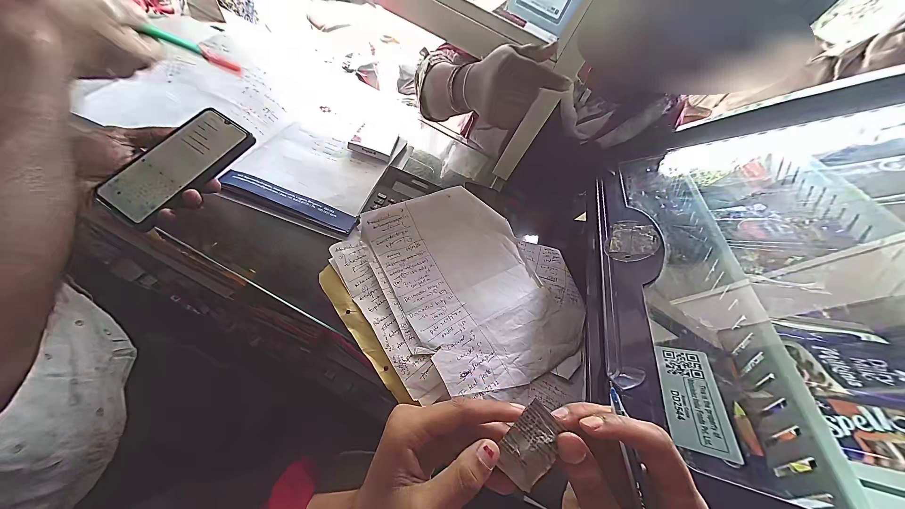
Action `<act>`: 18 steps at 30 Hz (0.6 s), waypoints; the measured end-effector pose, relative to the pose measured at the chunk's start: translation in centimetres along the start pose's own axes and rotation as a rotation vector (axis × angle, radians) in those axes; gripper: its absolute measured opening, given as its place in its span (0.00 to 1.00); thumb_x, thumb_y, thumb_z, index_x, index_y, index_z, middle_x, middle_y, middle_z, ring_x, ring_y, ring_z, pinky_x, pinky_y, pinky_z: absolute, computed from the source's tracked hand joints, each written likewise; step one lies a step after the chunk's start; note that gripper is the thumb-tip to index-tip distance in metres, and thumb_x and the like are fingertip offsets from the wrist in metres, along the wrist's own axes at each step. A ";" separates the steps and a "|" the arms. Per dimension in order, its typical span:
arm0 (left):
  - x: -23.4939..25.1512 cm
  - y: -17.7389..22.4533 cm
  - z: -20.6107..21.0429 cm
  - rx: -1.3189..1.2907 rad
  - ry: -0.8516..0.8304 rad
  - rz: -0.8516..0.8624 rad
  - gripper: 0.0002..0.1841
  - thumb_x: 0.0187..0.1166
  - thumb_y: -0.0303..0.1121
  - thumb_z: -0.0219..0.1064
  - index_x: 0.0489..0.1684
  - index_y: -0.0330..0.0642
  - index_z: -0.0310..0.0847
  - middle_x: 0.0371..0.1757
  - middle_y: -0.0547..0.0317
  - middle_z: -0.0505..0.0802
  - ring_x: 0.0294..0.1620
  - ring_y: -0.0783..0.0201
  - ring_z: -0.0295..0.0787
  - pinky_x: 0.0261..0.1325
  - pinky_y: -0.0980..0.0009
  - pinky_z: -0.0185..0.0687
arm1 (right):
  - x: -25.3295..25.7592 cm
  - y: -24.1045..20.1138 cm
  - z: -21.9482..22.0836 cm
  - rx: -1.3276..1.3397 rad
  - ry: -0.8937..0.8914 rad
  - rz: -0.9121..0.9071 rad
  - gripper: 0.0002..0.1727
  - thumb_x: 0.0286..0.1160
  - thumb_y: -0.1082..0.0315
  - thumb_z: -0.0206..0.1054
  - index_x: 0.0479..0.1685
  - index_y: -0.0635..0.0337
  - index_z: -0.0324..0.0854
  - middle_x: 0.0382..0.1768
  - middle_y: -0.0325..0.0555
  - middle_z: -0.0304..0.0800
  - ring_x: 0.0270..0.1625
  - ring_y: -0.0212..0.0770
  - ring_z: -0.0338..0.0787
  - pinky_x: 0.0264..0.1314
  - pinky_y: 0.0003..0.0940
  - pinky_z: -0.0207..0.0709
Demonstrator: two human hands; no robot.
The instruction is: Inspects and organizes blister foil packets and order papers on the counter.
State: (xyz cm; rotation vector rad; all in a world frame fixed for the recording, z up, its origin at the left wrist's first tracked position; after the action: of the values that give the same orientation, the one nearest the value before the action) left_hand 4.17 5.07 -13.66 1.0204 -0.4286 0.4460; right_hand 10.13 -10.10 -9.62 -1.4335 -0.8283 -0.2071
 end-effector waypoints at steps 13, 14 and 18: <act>-0.5 -0.3 0.2 -0.135 0.003 -0.072 0.16 0.88 0.29 0.59 0.70 0.39 0.83 0.60 0.62 0.95 0.54 0.75 0.93 0.52 0.78 0.91 | -0.2 0.0 -0.1 0.010 0.017 -0.011 0.09 0.80 0.66 0.70 0.55 0.45 0.87 0.50 0.25 0.94 0.54 0.22 0.92 0.56 0.14 0.86; -0.5 -0.4 0.2 -0.133 0.006 -0.072 0.16 0.88 0.29 0.59 0.69 0.39 0.83 0.60 0.62 0.95 0.54 0.75 0.93 0.51 0.78 0.91 | -0.2 0.0 -0.1 0.010 0.019 -0.012 0.09 0.80 0.66 0.69 0.55 0.45 0.88 0.51 0.25 0.94 0.54 0.22 0.92 0.55 0.14 0.86; -0.7 -0.4 0.2 -0.126 0.006 -0.068 0.16 0.88 0.29 0.59 0.69 0.39 0.83 0.60 0.63 0.95 0.53 0.76 0.93 0.51 0.78 0.91 | -0.3 0.0 -0.1 0.023 0.013 -0.008 0.09 0.80 0.67 0.69 0.55 0.46 0.88 0.50 0.26 0.94 0.53 0.23 0.93 0.54 0.14 0.87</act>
State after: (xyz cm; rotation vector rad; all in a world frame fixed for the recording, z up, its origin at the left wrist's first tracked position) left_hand 3.79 4.63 -14.17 0.9089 -0.4109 0.3566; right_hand 9.98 -10.29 -9.81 -1.4059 -0.8238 -0.2118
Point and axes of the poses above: each hand's wrist, its own x-axis towards the middle knuckle, its own z-axis out of the palm, y = z × x, the point moved 3 cm from there along x, towards the middle knuckle
